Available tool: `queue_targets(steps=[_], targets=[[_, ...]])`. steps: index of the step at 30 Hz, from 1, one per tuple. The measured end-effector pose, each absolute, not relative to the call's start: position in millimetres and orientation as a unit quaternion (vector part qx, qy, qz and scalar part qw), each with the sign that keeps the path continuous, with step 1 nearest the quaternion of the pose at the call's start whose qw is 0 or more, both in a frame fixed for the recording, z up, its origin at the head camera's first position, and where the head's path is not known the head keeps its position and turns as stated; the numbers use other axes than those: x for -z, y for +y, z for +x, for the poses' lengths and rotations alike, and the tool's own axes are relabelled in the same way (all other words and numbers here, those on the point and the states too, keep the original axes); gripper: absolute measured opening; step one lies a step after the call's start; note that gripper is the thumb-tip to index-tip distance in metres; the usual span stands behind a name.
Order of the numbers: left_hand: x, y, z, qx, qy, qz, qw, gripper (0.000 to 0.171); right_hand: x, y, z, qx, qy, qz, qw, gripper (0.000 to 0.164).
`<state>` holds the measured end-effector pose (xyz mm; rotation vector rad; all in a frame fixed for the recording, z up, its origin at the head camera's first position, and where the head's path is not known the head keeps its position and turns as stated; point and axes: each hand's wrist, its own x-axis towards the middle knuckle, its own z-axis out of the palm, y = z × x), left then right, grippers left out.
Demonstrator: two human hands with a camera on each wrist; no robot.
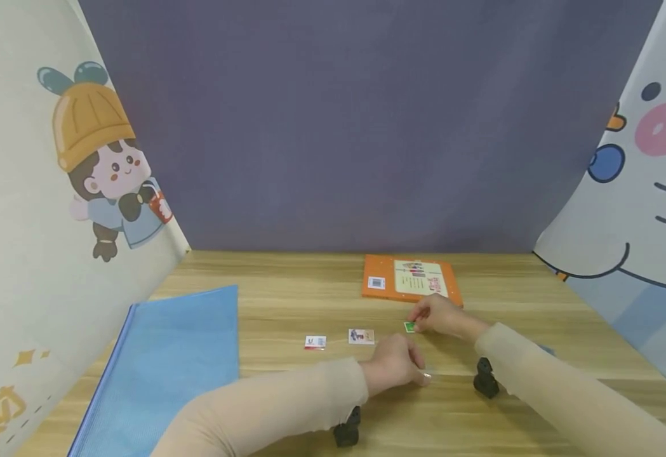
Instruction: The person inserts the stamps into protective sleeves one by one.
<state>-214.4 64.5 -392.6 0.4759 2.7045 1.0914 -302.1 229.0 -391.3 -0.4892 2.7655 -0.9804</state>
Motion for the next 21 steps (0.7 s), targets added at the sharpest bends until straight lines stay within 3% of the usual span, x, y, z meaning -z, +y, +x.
queue_targets(steps=[7,14,21], targets=[[392.2,64.9,-212.4,-0.365,0.913,0.160,0.092,0.021,391.8,229.1,-301.4,0.302,0.934,-0.178,0.070,0.011],[389.8,65.5,-211.6,-0.359,0.914,0.168,0.091,0.022,392.5,228.8,-302.8,0.320,0.926,-0.186,0.076,0.019],[390.8,66.7,-213.5,-0.366,0.911,0.165,0.097,0.023,389.6,228.1,-302.8,0.306,0.928,-0.195,0.083,0.014]])
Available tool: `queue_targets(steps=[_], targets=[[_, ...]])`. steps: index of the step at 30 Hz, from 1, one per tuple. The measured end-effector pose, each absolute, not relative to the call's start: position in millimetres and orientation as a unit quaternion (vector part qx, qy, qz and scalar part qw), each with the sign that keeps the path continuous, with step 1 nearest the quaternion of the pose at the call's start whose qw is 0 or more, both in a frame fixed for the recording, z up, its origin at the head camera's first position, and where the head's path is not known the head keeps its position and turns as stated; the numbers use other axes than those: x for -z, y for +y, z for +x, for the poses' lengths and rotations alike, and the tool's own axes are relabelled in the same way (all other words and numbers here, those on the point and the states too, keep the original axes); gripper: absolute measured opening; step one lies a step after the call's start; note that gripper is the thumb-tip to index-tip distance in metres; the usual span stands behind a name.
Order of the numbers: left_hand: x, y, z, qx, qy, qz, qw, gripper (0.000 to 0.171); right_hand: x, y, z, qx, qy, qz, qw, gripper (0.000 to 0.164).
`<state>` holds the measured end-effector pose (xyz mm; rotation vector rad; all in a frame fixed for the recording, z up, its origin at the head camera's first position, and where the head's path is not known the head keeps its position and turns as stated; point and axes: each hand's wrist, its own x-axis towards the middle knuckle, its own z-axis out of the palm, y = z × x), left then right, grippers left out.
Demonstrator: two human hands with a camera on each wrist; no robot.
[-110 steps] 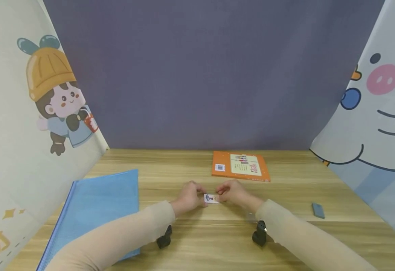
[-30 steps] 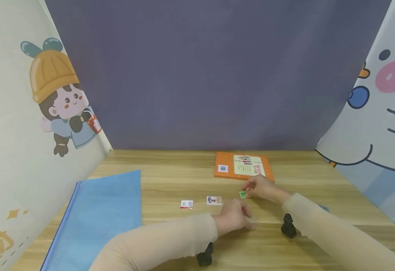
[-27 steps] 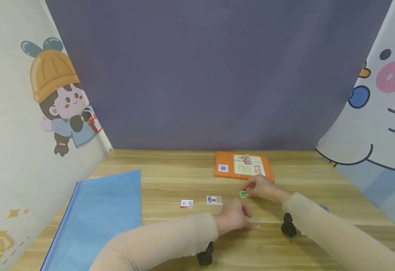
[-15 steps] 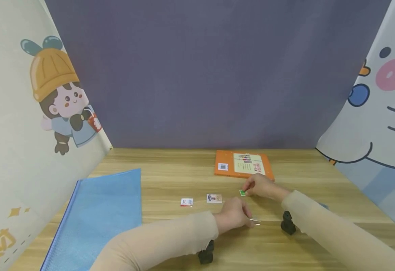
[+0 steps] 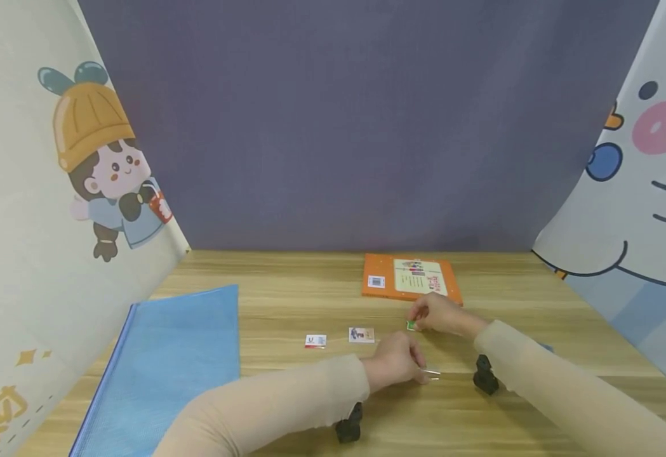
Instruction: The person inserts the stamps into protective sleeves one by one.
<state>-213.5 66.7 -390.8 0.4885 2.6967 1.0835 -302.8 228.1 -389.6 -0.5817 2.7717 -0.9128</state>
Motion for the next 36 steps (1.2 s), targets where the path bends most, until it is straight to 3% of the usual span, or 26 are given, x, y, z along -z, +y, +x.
queue_targets(steps=[10,24,36], targets=[[389,65,-212,-0.389,0.899,0.180,0.091,0.020,390,228,-305,0.312,0.926,-0.196,0.085,0.016],[392,61,-221,-0.483,0.846,0.152,0.170,0.006,394,228,-301,0.368,0.912,-0.165,0.073,0.010],[383,52,-227,-0.595,0.778,0.112,0.170,0.004,401,234,-302,0.424,0.898,-0.086,0.083,0.020]])
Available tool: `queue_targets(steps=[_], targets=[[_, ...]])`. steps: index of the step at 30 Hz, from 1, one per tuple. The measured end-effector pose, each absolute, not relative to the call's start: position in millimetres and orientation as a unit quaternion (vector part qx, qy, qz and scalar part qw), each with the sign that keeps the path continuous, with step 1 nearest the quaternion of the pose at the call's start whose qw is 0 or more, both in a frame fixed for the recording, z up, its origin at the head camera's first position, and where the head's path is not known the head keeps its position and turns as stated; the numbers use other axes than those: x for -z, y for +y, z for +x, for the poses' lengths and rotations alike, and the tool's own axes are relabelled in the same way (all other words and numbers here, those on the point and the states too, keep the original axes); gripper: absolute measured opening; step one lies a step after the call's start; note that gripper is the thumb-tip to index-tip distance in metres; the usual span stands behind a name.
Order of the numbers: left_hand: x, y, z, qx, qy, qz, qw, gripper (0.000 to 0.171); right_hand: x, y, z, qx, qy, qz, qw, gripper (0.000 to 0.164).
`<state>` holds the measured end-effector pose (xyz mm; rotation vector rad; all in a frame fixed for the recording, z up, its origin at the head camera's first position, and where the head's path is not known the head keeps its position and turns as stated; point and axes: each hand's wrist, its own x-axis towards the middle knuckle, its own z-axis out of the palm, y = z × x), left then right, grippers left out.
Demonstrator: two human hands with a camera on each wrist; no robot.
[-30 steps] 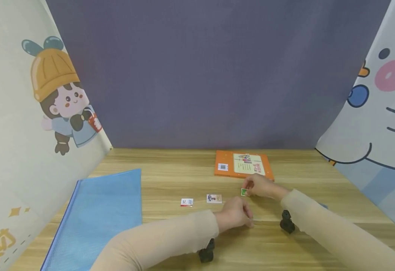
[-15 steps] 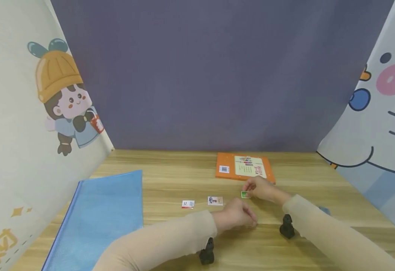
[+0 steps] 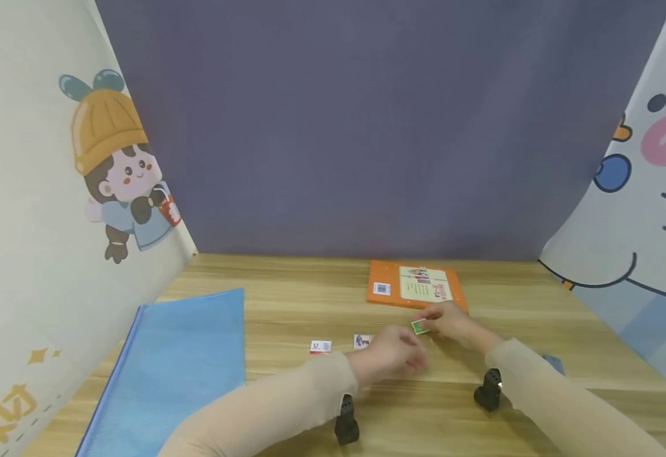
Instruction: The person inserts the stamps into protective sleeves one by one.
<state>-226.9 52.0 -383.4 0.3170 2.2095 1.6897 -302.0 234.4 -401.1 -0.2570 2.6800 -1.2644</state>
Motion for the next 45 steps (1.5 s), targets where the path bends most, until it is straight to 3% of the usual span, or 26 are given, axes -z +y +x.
queue_targets(steps=[9,20,29,40,45], targets=[[368,42,-243,-0.672,0.727,0.090,0.103,0.014,384,231,-299,0.541,0.832,-0.067,0.099,0.027],[350,21,-255,-0.689,0.719,0.073,0.055,0.017,343,220,-289,0.584,0.802,-0.104,0.065,0.040],[337,11,-265,-0.701,0.709,0.075,0.005,0.024,316,209,-274,0.582,0.807,-0.094,0.027,0.038],[326,-4,-268,-0.725,0.683,0.088,-0.002,0.029,298,192,-267,0.593,0.800,-0.089,0.015,0.045],[329,-6,-273,-0.731,0.677,0.084,-0.009,0.028,297,185,-267,0.603,0.793,-0.088,0.009,0.040]])
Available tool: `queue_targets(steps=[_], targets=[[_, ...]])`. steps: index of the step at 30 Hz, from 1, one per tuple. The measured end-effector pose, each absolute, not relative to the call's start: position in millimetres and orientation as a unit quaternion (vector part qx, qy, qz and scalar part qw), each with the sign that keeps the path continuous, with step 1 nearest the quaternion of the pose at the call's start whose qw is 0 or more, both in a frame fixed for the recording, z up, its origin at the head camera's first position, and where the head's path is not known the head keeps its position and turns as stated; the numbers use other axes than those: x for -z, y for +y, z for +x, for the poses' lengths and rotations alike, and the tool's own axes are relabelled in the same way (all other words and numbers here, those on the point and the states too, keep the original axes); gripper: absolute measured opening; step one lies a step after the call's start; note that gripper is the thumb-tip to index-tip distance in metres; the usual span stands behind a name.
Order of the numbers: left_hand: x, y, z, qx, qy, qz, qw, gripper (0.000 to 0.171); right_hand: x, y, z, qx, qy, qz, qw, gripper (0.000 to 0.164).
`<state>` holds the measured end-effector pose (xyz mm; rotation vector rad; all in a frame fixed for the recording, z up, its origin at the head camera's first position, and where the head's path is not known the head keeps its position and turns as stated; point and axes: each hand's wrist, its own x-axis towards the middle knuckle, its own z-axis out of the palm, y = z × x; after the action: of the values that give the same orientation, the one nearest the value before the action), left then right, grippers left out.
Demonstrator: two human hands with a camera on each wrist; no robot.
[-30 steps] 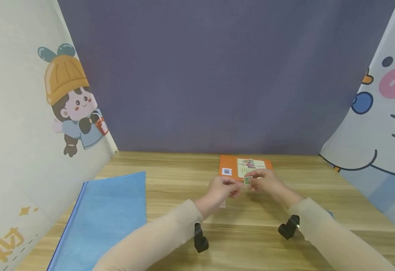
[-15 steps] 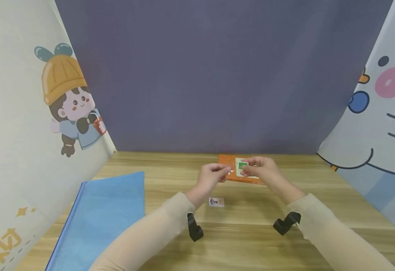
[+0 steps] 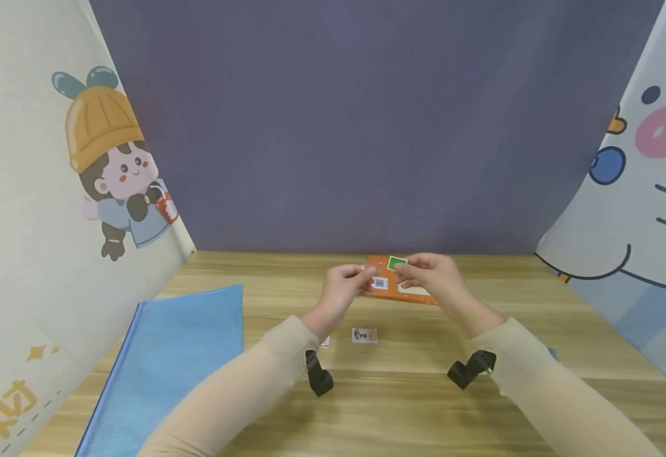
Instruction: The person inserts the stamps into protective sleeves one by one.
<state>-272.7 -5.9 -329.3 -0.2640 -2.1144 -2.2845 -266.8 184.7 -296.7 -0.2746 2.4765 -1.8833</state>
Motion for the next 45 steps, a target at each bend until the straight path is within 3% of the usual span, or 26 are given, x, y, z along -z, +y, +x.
queue_targets(steps=[13,27,45], targets=[[328,-8,-273,0.729,-0.678,-0.092,0.012,0.032,297,173,-269,0.615,0.785,-0.080,-0.009,0.039],[323,-9,-270,0.731,-0.679,-0.064,0.007,0.023,297,170,-267,0.618,0.783,-0.071,-0.020,0.038],[322,-9,-270,0.738,-0.673,-0.060,0.008,0.022,299,165,-270,0.664,0.746,-0.057,0.014,0.036]])
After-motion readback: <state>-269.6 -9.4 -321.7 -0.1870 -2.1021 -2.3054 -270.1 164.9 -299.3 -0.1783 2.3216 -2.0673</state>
